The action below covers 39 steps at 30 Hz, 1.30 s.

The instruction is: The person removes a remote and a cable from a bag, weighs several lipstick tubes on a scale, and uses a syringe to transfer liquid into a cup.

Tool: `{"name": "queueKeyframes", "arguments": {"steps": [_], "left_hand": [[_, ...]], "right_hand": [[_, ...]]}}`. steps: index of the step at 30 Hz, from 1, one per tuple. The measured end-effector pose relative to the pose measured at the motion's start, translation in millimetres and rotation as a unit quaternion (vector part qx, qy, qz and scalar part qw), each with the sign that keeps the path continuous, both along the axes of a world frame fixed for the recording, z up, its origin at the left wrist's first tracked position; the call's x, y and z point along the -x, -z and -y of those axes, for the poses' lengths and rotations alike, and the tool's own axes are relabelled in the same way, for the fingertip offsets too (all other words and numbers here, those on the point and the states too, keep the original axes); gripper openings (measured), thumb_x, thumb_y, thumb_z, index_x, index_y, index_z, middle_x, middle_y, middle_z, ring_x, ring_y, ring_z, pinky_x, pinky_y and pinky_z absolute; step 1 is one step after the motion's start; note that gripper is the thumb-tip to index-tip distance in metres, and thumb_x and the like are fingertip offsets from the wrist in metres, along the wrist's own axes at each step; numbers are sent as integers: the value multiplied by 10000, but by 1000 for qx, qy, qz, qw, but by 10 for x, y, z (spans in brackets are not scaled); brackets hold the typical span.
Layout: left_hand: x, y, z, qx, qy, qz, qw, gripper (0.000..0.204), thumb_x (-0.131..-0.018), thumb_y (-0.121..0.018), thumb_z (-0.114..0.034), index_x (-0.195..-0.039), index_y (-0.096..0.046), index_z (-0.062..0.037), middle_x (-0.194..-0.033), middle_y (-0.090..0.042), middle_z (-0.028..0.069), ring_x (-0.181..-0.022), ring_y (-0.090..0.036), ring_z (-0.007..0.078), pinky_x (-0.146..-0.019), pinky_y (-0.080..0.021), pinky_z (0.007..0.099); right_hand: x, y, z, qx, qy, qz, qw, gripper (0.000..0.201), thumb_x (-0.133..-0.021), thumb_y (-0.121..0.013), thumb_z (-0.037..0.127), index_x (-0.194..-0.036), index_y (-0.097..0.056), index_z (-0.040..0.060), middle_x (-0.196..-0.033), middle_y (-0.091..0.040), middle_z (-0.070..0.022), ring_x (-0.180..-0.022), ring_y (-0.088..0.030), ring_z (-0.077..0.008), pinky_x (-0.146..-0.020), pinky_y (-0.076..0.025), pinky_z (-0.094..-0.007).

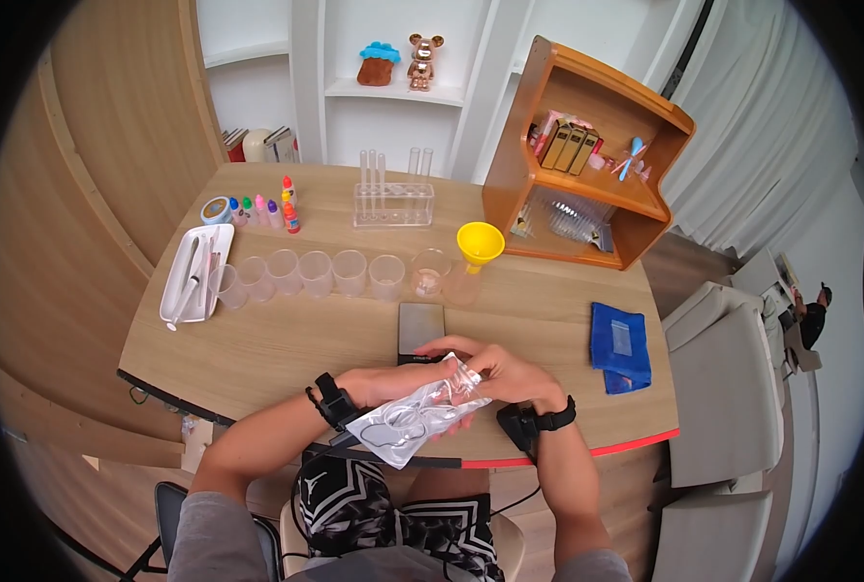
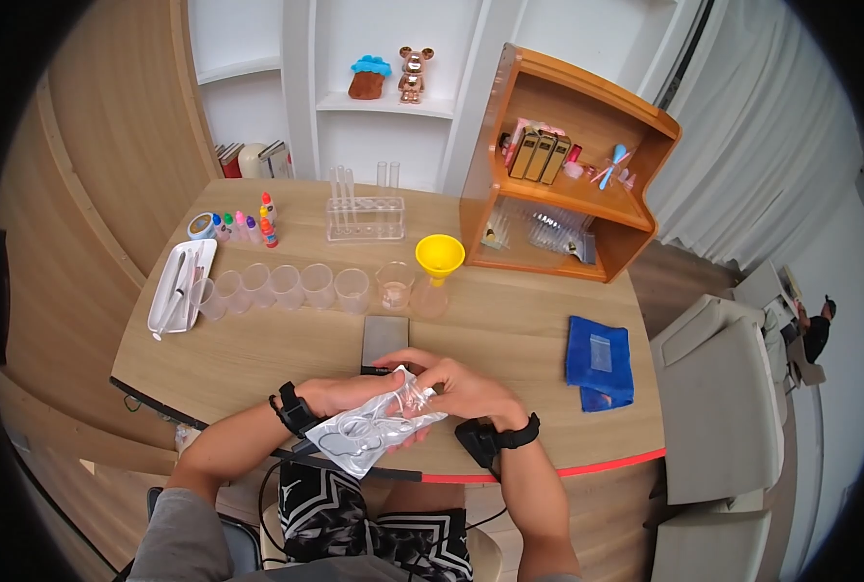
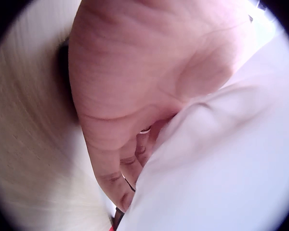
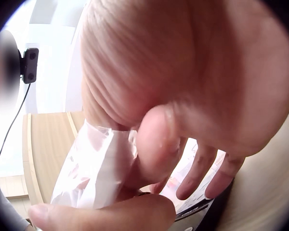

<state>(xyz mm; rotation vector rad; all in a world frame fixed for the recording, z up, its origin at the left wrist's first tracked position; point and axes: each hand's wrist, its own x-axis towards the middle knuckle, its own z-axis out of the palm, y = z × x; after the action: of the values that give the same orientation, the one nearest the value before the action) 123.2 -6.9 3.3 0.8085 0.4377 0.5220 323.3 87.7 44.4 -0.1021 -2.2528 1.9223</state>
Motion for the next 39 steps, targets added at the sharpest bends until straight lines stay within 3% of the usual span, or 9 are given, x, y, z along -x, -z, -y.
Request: {"name": "queueKeyframes", "arguments": {"steps": [6, 13, 19, 23, 28, 30, 34, 36, 39], "left_hand": [[-40, -29, 42, 21, 6, -31, 999, 760, -1009, -257, -696, -1244, -587, -53, -1128, -652, 111, -967, -671, 191, -812, -582, 324], [-87, -84, 23, -24, 5, 29, 999, 711, -1040, -245, -660, -1248, -575, -66, -1114, -663, 109, -990, -674, 189, -815, -584, 313], [22, 5, -77, -45, -17, 35, 998, 887, -928, -322, -789, -1320, -552, -28, -1213, -641, 167, -1025, -677, 232, -823, -589, 371], [22, 28, -113, -23, -50, 82, 995, 743, -1036, -386, -617, -1445, -464, -2, -1226, -643, 157, -1061, -673, 264, -899, -573, 397], [53, 13, -171, -29, -79, 92, 992, 691, -1034, -457, -529, -1479, -432, -2, -1247, -639, 153, -1121, -656, 255, -968, -547, 415], [80, 14, -153, -30, -89, 104, 990, 691, -1026, -490, -518, -1479, -431, 0, -1259, -636, 152, -1138, -650, 251, -986, -539, 419], [100, 1, -171, -73, -131, 95, 984, 661, -1015, -571, -442, -1494, -420, -13, -1306, -619, 138, -1192, -626, 252, -1042, -513, 416], [67, -31, -159, -83, -135, 93, 983, 652, -1014, -590, -414, -1502, -413, -21, -1331, -610, 135, -1217, -615, 252, -1060, -504, 416], [59, -139, -122, -95, -168, 93, 977, 629, -1034, -562, -407, -1513, -403, -31, -1370, -595, 138, -1259, -593, 246, -1080, -493, 414]], "right_hand": [[-30, -53, 47, -46, -45, 75, 995, 247, -913, -739, 191, -1124, -787, 73, -1522, -470, -214, -1399, -457, -367, -1133, -376, -477], [-36, -65, 15, -32, -69, -1, 997, 232, -905, -720, 131, -1108, -769, 30, -1515, -469, -235, -1417, -441, -374, -1135, -371, -486], [-18, -85, 0, -13, 98, -49, 994, 207, -864, -734, 19, -1068, -765, 5, -1365, -595, -180, -1235, -589, -295, -1071, -439, -417], [-135, -131, -102, 10, 257, -83, 963, 146, -891, -735, 34, -1032, -772, 20, -1181, -685, -90, -1076, -628, -164, -939, -485, -310], [-609, -193, -415, 93, 459, -158, 870, 179, -936, -699, 73, -1085, -729, -20, -1002, -704, -47, -883, -612, -108, -799, -468, -243], [-921, -241, -529, 19, 517, -132, 845, 188, -950, -688, 83, -1100, -724, -25, -939, -681, -10, -818, -580, -88, -750, -443, -216], [-1607, -241, -708, -174, 620, 39, 764, 229, -894, -737, 125, -1083, -743, -5, -947, -737, -69, -916, -664, -158, -838, -503, -275], [-1875, -170, -782, -319, 646, 206, 662, 293, -863, -762, 168, -1100, -733, -3, -985, -745, -152, -980, -694, -261, -890, -524, -357], [-2102, 22, -871, -330, 609, 300, 656, 375, -833, -792, 211, -1135, -716, 1, -1055, -727, -205, -1027, -691, -308, -900, -532, -398]]}}
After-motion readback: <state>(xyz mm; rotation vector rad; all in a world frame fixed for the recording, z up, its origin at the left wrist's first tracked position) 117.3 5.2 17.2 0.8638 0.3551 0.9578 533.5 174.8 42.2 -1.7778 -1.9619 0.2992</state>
